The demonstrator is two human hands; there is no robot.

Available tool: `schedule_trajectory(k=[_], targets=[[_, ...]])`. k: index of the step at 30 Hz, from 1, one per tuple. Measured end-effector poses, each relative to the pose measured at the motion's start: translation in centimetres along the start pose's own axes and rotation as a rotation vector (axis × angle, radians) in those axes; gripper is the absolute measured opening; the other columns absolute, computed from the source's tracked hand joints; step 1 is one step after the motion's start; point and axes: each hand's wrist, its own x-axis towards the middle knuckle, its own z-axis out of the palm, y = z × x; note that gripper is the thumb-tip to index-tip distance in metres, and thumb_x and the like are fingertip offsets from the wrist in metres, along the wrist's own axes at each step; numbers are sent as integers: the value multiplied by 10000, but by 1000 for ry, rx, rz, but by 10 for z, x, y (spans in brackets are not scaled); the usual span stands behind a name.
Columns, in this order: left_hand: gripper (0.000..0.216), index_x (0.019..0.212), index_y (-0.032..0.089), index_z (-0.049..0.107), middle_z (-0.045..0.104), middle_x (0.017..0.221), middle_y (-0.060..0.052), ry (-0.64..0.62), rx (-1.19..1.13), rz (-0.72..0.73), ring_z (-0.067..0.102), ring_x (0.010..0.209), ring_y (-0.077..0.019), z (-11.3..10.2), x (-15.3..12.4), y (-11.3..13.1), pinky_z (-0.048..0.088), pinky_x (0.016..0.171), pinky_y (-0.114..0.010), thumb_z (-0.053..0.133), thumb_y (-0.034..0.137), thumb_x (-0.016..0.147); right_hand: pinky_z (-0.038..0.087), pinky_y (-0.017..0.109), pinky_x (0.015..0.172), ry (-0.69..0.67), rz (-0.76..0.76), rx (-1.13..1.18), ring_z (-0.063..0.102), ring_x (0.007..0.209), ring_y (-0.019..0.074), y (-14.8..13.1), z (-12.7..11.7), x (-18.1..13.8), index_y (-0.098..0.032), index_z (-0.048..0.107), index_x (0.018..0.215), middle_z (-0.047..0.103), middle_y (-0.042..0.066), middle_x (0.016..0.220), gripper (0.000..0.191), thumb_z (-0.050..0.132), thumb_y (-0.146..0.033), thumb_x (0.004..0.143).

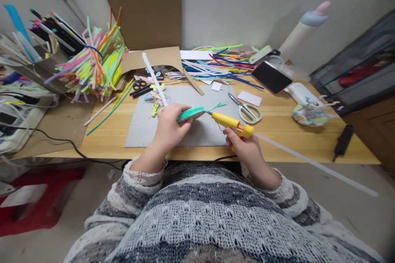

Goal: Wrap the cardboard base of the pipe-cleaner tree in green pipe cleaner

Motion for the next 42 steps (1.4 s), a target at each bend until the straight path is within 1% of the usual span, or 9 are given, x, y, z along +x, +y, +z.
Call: schedule_trajectory(k=[4,12,16,23,31,36,40,42], targets=[[189,922,228,607,680,933,-14,29,12,-89,582,942,-228,3,-2,0,380,899,-387,679,229,747,431,268,473,-2,6,-1,509,472,122,1,1,2,-198,633,730,543,-24,501,286,636,-476,797],[180,914,237,628,688,917,-9,65,-10,-99,589,935,-222,6,-5,-1,391,906,-381,701,251,751,422,265,479,-32,-15,-19,499,472,112,-6,1,1,-202,565,628,520,-30,491,342,619,-486,811],[173,905,233,635,694,913,-7,81,-25,-82,598,920,-217,7,-5,-1,388,904,-382,709,247,749,407,270,478,-2,9,-20,495,470,108,-8,2,0,-201,569,663,518,-40,497,323,647,-486,793],[158,894,232,640,699,901,0,76,-28,-76,607,904,-211,8,-3,1,384,899,-379,705,243,751,399,278,473,-23,38,-28,500,468,108,-11,0,-3,-202,563,675,520,-42,508,332,652,-501,790],[145,882,231,636,708,885,7,48,-32,-81,627,850,-196,9,-2,2,366,898,-387,705,288,767,411,269,485,-61,8,-11,489,510,105,-12,0,-6,-203,618,773,526,-38,567,262,649,-461,806],[147,869,233,639,710,861,12,53,-32,-80,627,841,-187,9,-2,4,364,888,-374,709,323,777,410,268,476,-82,-19,-14,477,502,107,-17,2,-8,-195,643,772,521,-31,563,264,650,-457,805],[136,856,233,637,711,859,22,42,-34,-75,632,837,-179,9,-1,4,354,900,-375,704,328,786,419,268,490,-87,-35,-13,493,533,118,-22,4,-10,-198,682,861,539,-20,584,265,651,-455,805],[129,854,232,635,710,856,23,41,-34,-72,633,837,-179,10,-1,4,354,899,-374,704,316,784,417,266,490,-98,-38,-13,490,533,117,-25,5,-11,-192,690,874,537,-18,585,274,654,-453,803]])
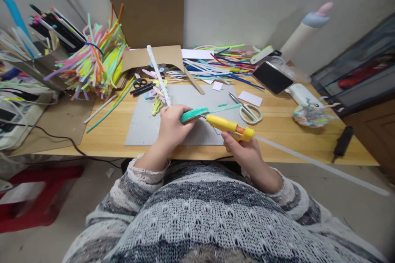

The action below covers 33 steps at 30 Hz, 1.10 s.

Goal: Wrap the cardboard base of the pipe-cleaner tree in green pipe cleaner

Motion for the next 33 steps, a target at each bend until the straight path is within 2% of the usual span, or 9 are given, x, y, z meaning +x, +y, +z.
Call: schedule_trajectory(k=[5,10,15,22,28,33], targets=[[133,867,232,632,711,864,20,6,-7,13,633,837,-183,1,0,-1,357,899,-381,710,287,774,394,261,461,-13,-18,25,455,498,105,-9,4,-2,-179,683,855,515,-26,563,268,658,-439,792],[148,881,244,636,711,869,20,2,-7,11,635,858,-195,2,0,-2,359,892,-389,711,245,753,378,250,443,-37,-40,39,447,483,94,-14,7,-3,-185,650,747,511,-30,549,244,660,-426,784],[172,891,248,635,712,885,23,-11,-5,5,637,881,-197,2,0,-2,355,905,-394,695,199,738,405,254,462,-53,-60,41,459,491,99,-18,9,-4,-195,649,789,538,-27,572,216,649,-411,783],[197,866,232,625,718,909,17,-10,-14,-1,642,916,-205,2,0,-1,348,914,-399,675,140,699,399,261,483,-88,-67,1,467,533,112,-23,12,-5,-208,584,744,512,-28,598,189,624,-390,780],[206,882,241,636,721,926,14,-14,-4,-5,639,936,-214,3,-1,-1,356,914,-396,674,151,701,418,279,573,-98,-196,-51,465,618,119,-6,10,-5,-221,503,722,484,-24,687,174,605,-312,831],[218,897,245,631,719,927,12,-18,16,-5,634,925,-213,3,-1,-2,362,917,-394,682,149,708,422,301,624,-139,-272,-129,472,668,138,-10,5,-7,-225,507,757,489,-15,725,148,623,-278,832]])
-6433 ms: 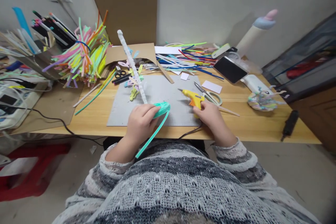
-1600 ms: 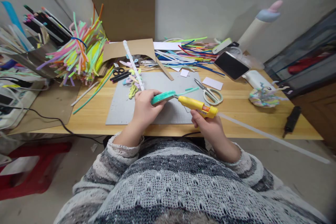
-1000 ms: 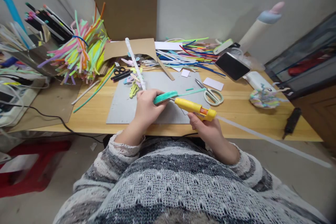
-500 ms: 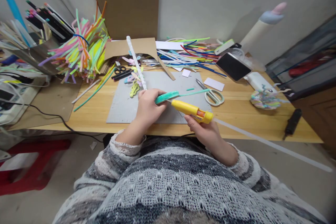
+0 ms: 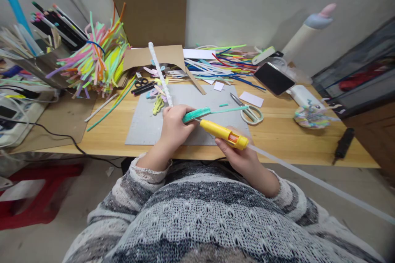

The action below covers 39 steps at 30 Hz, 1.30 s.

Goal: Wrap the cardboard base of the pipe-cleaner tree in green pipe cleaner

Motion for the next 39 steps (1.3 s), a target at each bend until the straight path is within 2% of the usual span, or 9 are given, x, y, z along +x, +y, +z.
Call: schedule_trajectory(k=[4,8,13,17,22,27,34,37,39], targets=[[159,897,243,630,713,908,10,28,-3,-20,630,889,-210,-3,1,-3,371,914,-392,702,244,755,442,297,594,93,148,79,502,628,136,4,-3,0,-213,560,764,532,-10,691,180,642,-364,818],[177,915,242,634,707,921,-1,56,1,-44,615,920,-225,-6,0,-9,392,895,-387,712,279,761,404,258,444,188,433,444,467,453,79,23,-10,5,-195,589,803,594,-13,714,263,639,-452,790],[176,923,244,628,698,928,-1,133,-27,-22,600,934,-220,-10,-6,-13,398,904,-389,703,302,774,529,266,500,207,634,763,597,522,106,46,-28,16,-185,617,835,657,9,791,268,729,-355,661],[194,922,251,620,696,948,-2,204,-56,-21,593,961,-214,-17,-13,-7,413,918,-391,711,333,772,584,333,545,109,741,553,680,570,179,60,-45,27,-169,658,832,717,60,774,295,737,-415,689],[201,931,242,619,697,915,3,267,-109,46,622,903,-194,-26,-17,0,445,879,-378,720,318,775,430,267,339,-31,787,-27,516,321,151,69,-58,42,-176,572,506,526,21,358,536,565,-641,772],[213,917,227,622,693,889,-1,324,-190,179,641,886,-196,-25,-22,-1,447,860,-381,746,286,754,376,274,368,-154,727,-374,461,309,121,67,-63,52,-186,543,467,576,60,428,629,368,-626,881],[213,949,224,621,695,934,-20,274,-234,179,633,901,-198,-23,-35,-4,443,846,-397,726,236,764,330,303,508,-32,545,-664,527,496,178,42,-56,51,-196,560,464,518,40,439,519,535,-554,839],[204,936,221,621,700,915,-16,243,-232,192,636,889,-196,-25,-39,-2,431,853,-402,729,235,763,445,326,620,233,153,-373,614,688,202,27,-38,39,-195,678,767,668,65,722,400,496,-531,885],[201,935,221,617,702,902,-13,239,-242,218,640,880,-193,-26,-41,-1,427,849,-396,728,242,768,495,374,819,190,-86,-44,627,987,227,20,-22,33,-240,664,1045,679,79,1074,336,510,-500,899]])
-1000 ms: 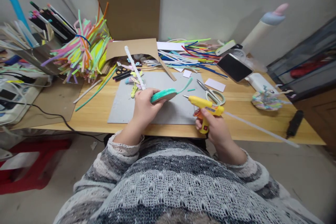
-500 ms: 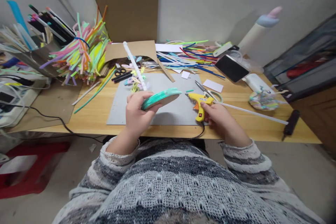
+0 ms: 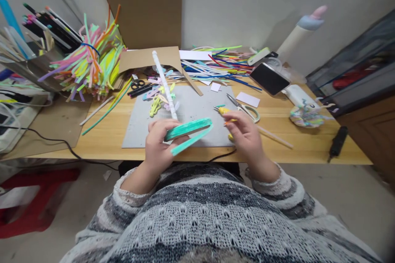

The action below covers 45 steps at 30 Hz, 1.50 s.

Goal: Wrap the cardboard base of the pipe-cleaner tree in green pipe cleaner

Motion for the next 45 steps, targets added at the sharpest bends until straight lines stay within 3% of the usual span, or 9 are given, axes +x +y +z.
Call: schedule_trajectory(k=[2,4,7,12,15,24,30,36,45], targets=[[188,933,221,612,703,902,-17,-12,-9,19,642,875,-190,0,-3,1,427,841,-391,717,250,779,416,420,1028,-134,-61,240,505,1254,224,-4,16,-6,-316,581,1236,587,42,1318,367,483,-482,925],[170,927,219,611,703,900,-22,-34,3,28,642,865,-189,0,-6,0,429,839,-392,702,263,790,327,435,1123,-240,-34,402,451,1320,209,-5,30,-10,-358,540,1294,552,8,1376,379,447,-478,947],[175,926,216,608,701,909,-35,-60,46,11,638,874,-200,1,-10,-4,441,827,-396,700,288,796,352,444,1106,-298,88,569,504,1261,213,-3,46,-15,-364,572,1254,600,0,1313,355,448,-488,945],[210,995,214,583,693,947,-46,-125,82,-51,618,932,-220,3,-11,-11,443,850,-416,671,284,819,427,439,1015,-277,338,774,549,1170,230,-1,60,-20,-330,606,1189,642,14,1202,354,486,-521,916],[214,1001,210,582,682,983,-61,-140,96,-94,602,962,-234,4,-11,-13,439,865,-430,658,297,821,443,433,983,-254,404,886,581,1080,230,-2,64,-18,-311,621,1137,669,18,1085,366,502,-555,891],[179,973,212,581,657,892,-39,-163,133,-114,581,871,-215,5,-8,-10,447,812,-391,638,285,820,423,392,972,-224,427,922,589,995,203,-2,67,-17,-327,630,1090,668,-2,1014,301,543,-523,880],[166,943,205,585,637,817,-29,-179,148,-122,568,801,-213,5,-8,-8,448,756,-375,643,290,812,405,398,999,-208,441,901,585,1056,211,-1,68,-16,-307,640,1064,682,3,1057,332,597,-544,836],[199,968,207,591,668,933,-71,-171,89,-68,605,891,-242,5,-9,-13,455,785,-425,663,292,804,405,421,995,-213,433,822,593,1054,217,0,65,-12,-318,673,999,703,-7,1040,341,654,-576,776],[175,939,204,591,675,910,-65,-223,50,-54,618,864,-239,5,-3,-8,426,801,-439,674,255,793,392,379,977,-233,407,757,586,965,178,0,62,-9,-307,693,954,696,-26,963,252,687,-494,784]])
